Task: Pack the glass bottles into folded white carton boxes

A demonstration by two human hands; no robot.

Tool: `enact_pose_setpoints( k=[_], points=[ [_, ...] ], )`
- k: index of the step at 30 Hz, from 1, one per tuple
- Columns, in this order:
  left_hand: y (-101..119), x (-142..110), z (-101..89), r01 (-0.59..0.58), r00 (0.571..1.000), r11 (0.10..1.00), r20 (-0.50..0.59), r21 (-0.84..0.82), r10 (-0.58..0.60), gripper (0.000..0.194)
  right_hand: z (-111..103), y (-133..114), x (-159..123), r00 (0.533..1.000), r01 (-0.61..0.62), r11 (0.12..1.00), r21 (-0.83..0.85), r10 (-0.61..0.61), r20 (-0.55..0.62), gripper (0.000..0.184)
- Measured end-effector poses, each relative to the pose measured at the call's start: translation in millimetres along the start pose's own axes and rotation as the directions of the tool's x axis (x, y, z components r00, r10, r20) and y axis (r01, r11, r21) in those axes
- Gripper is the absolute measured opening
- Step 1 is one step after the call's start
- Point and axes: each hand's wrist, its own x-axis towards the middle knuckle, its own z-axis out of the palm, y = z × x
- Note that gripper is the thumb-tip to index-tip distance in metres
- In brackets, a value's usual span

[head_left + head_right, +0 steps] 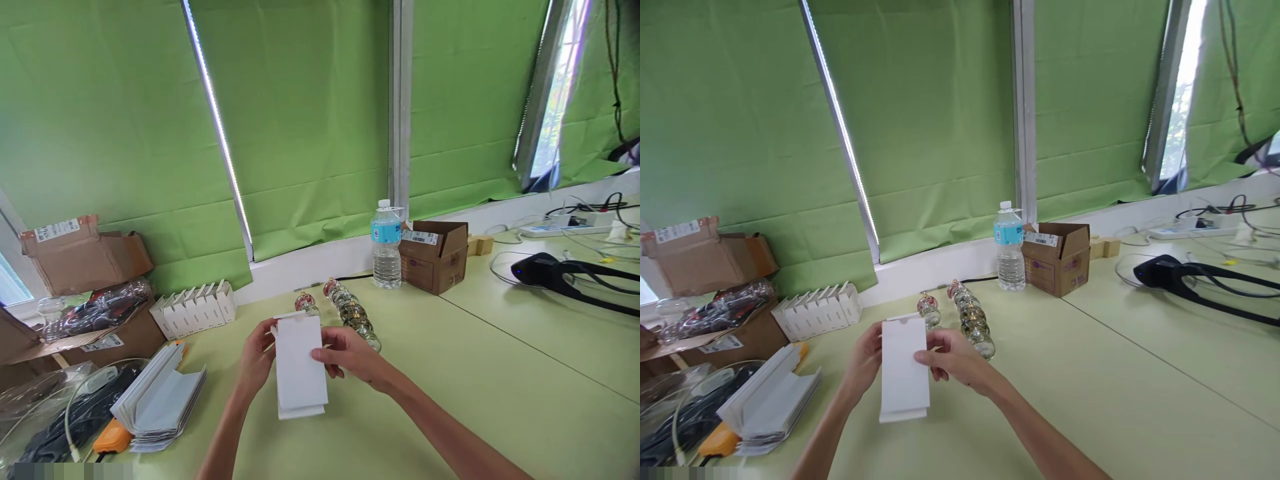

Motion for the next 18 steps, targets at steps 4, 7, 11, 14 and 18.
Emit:
enact_pose_setpoints(
  k=[4,7,11,14,18],
  points=[
    [12.7,-15.6,-2.8,0.024,0.999,0.999,0.029,0.041,-0.025,0.040,1.0,-7.8,0.8,0.982,0.126,0.982,0.137,-0.104,-0.158,0.044],
    [21.3,-27.5,-4.6,0.058,0.995,0.997,0.074,0.046,-0.061,0.039,1.7,-12.7,0.2,0.959,0.210,0.960,0.186,-0.166,-0.229,0.043],
    [21.5,-33.2,-6.5,0.090,0.987,0.995,0.128,0.035,-0.094,0.037,0.9,-11.9,0.5,0.932,0.253,0.958,0.136,-0.204,-0.300,0.046],
    [15.8,-32.4,-8.0,0.090,0.985,0.996,0.149,0.011,-0.091,0.035,-1.7,-7.6,2.2,0.909,0.277,0.957,0.090,-0.230,-0.347,0.043],
    [12.9,-32.4,-8.5,0.088,0.985,0.996,0.146,0.001,-0.088,0.036,-6.1,-2.8,4.2,0.898,0.286,0.958,0.017,-0.262,-0.353,0.038]
  ],
)
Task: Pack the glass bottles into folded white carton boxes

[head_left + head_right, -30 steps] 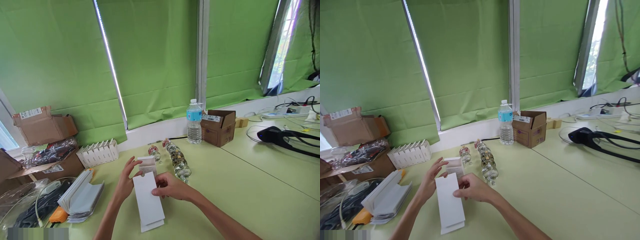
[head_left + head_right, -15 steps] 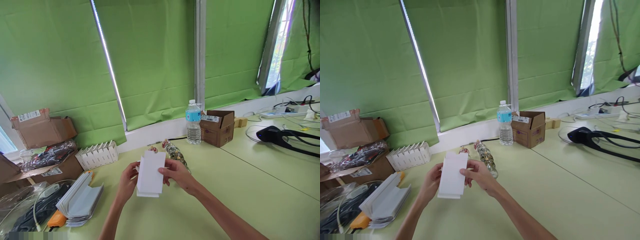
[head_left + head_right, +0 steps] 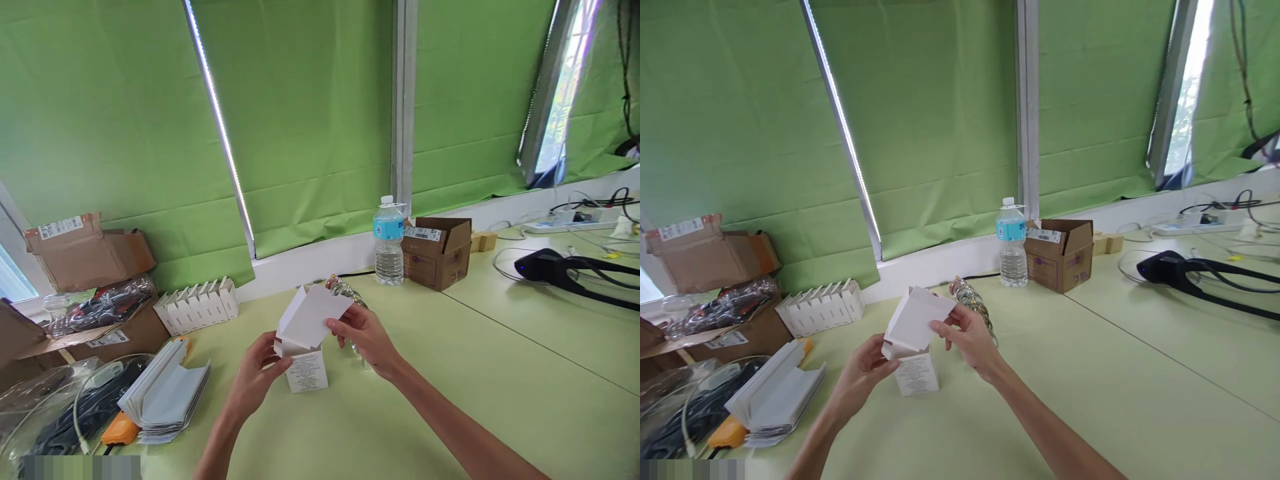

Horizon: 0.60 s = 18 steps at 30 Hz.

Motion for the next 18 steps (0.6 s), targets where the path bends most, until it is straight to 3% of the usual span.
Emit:
enact_pose_setpoints(
  k=[9,18],
  points=[
    [1.9,-1.4,4.6,-0.072,0.996,0.996,-0.054,0.056,0.075,0.033,-1.6,-0.8,-0.2,0.995,0.004,0.987,-0.158,0.012,0.099,0.035],
    [2.2,-1.9,10.6,-0.081,0.984,0.971,-0.140,0.226,0.114,0.025,-3.3,3.7,0.8,0.997,0.023,0.975,-0.219,-0.006,0.081,0.038]
  ],
)
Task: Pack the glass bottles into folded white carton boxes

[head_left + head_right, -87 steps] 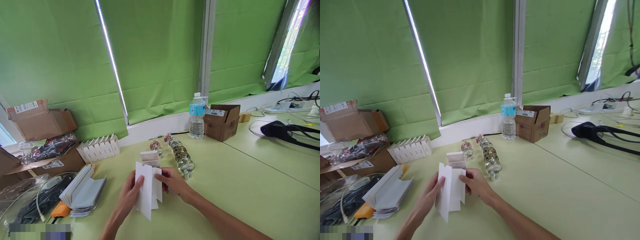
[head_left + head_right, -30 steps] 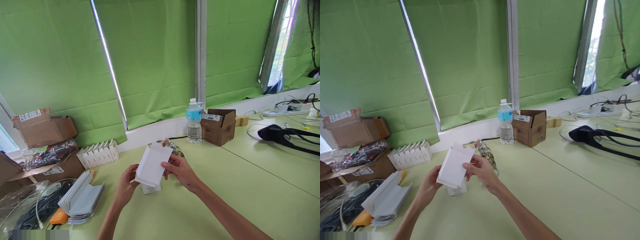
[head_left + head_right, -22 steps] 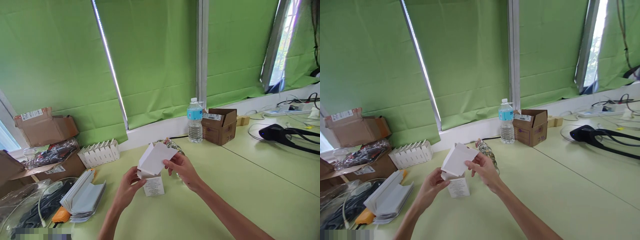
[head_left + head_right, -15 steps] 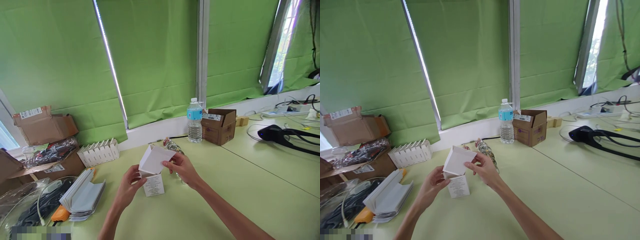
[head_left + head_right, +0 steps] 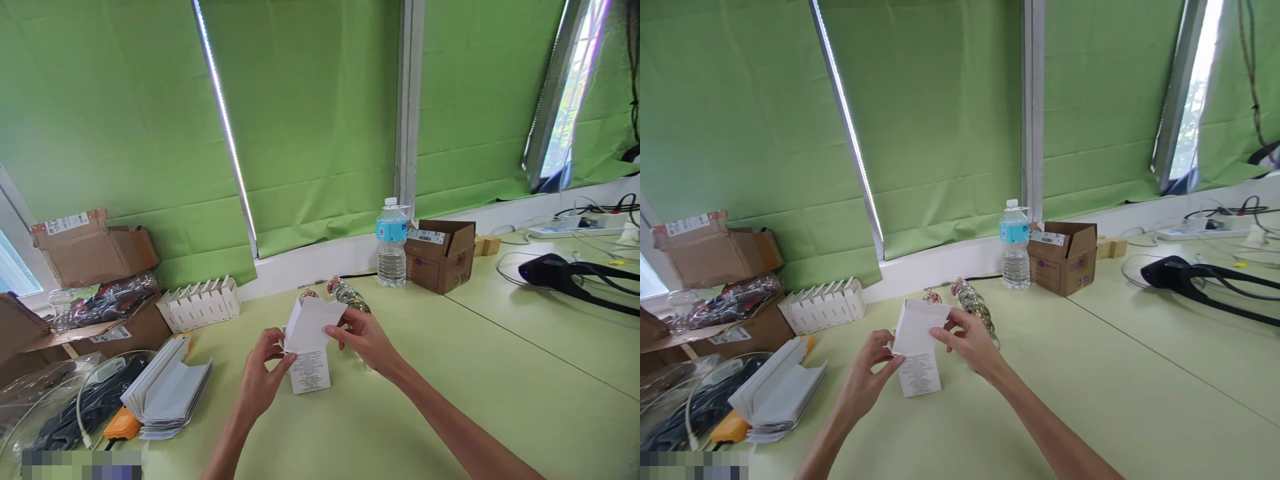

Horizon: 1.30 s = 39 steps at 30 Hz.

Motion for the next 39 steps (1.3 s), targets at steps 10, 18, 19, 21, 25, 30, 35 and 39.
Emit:
enact_pose_setpoints(
  k=[10,18,19,21,25,30,35,39],
  points=[
    [-0.6,-2.0,-2.0,-0.057,0.998,0.982,0.050,0.181,0.049,0.018,11.7,-13.7,-10.0,0.976,0.129,0.976,-0.174,-0.156,-0.151,0.045],
    [-0.7,-3.6,4.8,-0.155,0.988,0.935,0.061,0.320,0.143,0.021,12.6,-14.8,-10.3,0.935,0.270,0.876,-0.399,-0.337,-0.108,0.029],
    [-1.0,-3.7,5.9,-0.164,0.986,0.934,0.064,0.317,0.152,0.021,13.2,-15.5,-10.6,0.925,0.296,0.856,-0.424,-0.367,-0.095,0.029],
    [-1.0,-4.2,8.0,-0.175,0.984,0.934,0.069,0.310,0.162,0.020,14.7,-16.7,-11.5,0.912,0.330,0.822,-0.464,-0.405,-0.070,0.030],
    [1.2,-5.4,11.3,-0.142,0.990,0.946,0.049,0.291,0.134,0.019,18.0,-16.8,-13.6,0.911,0.323,0.810,-0.490,-0.406,-0.071,0.032],
    [3.8,-4.7,13.3,-0.115,0.993,0.970,0.032,0.214,0.111,0.024,20.1,-14.2,-15.6,0.911,0.314,0.827,-0.467,-0.401,-0.098,0.039],
    [2.5,-4.8,12.7,-0.114,0.993,0.969,0.022,0.219,0.112,0.027,19.5,-16.1,-17.0,0.893,0.334,0.805,-0.491,-0.437,-0.110,0.048],
    [0.6,-5.7,12.6,-0.099,0.995,0.965,0.016,0.244,0.099,0.030,16.6,-19.7,-17.5,0.828,0.440,0.653,-0.616,-0.561,-0.004,0.052]
  ],
)
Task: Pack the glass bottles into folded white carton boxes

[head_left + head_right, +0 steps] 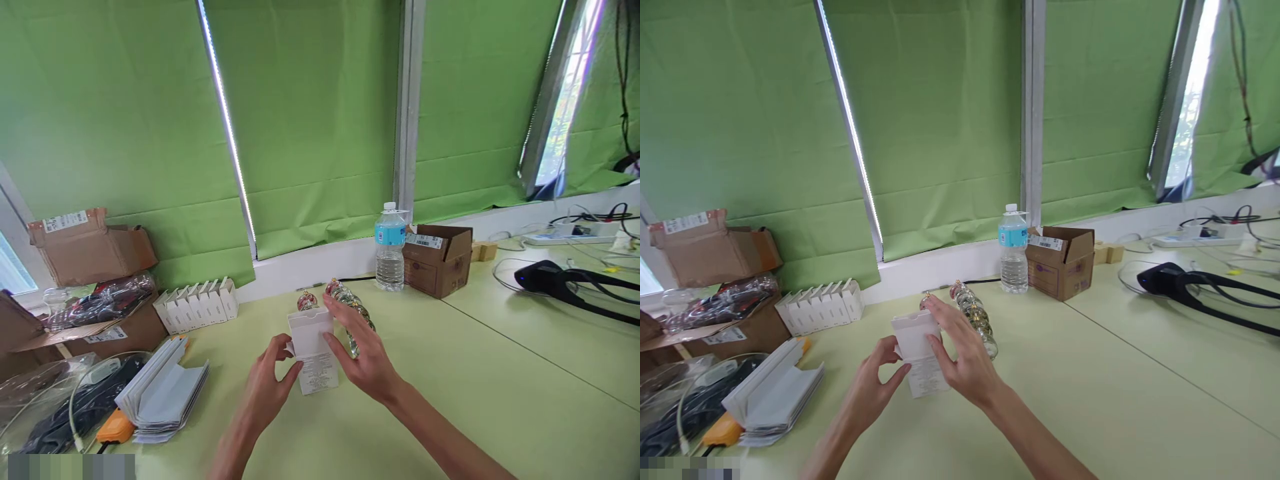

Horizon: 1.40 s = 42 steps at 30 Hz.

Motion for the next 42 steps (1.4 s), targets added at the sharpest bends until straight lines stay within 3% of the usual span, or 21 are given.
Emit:
enact_pose_setpoints(
  k=[3,11,16,23,28,32,35,37,42],
  points=[
    [-0.3,-0.1,0.6,0.016,1.000,1.000,-0.004,0.007,-0.016,0.032,-1.5,-0.4,0.7,0.998,0.062,0.995,-0.074,-0.062,-0.006,0.053],
    [-2.2,0.4,0.2,0.042,0.999,0.999,-0.022,-0.002,-0.042,0.033,1.8,6.5,-2.4,0.998,0.057,0.986,-0.155,-0.054,0.023,0.041],
    [-8.3,0.8,0.6,0.038,0.995,0.999,-0.090,0.004,-0.038,0.034,5.7,14.4,-7.0,0.978,0.084,0.981,-0.173,-0.049,0.201,0.018],
    [-10.9,1.8,-3.3,0.081,0.990,0.997,-0.111,-0.019,-0.083,0.045,8.2,12.2,-8.3,0.981,0.040,0.978,-0.207,0.000,0.193,0.037],
    [-32.0,9.5,-20.8,0.092,0.961,0.986,-0.247,-0.136,-0.124,0.048,10.8,13.2,-12.1,0.980,-0.022,0.975,-0.221,0.065,0.190,0.042],
    [-55.9,12.7,-38.7,0.168,0.929,0.952,-0.283,-0.254,-0.240,0.051,16.5,17.2,-19.5,0.942,-0.035,0.970,-0.241,0.113,0.315,0.030],
    [-64.5,11.4,-44.1,0.195,0.930,0.940,-0.251,-0.280,-0.267,0.054,19.6,18.4,-23.8,0.888,-0.013,0.967,-0.254,0.128,0.442,0.023],
    [-64.6,9.6,-41.8,0.218,0.944,0.925,-0.175,-0.311,-0.281,0.057,20.8,18.3,-25.2,0.858,0.004,0.966,-0.259,0.130,0.497,0.023],
    [-61.8,5.9,-27.9,0.294,0.951,0.897,0.007,-0.330,-0.309,0.053,21.9,18.3,-26.0,0.820,0.008,0.955,-0.295,0.163,0.549,0.026]
  ],
)
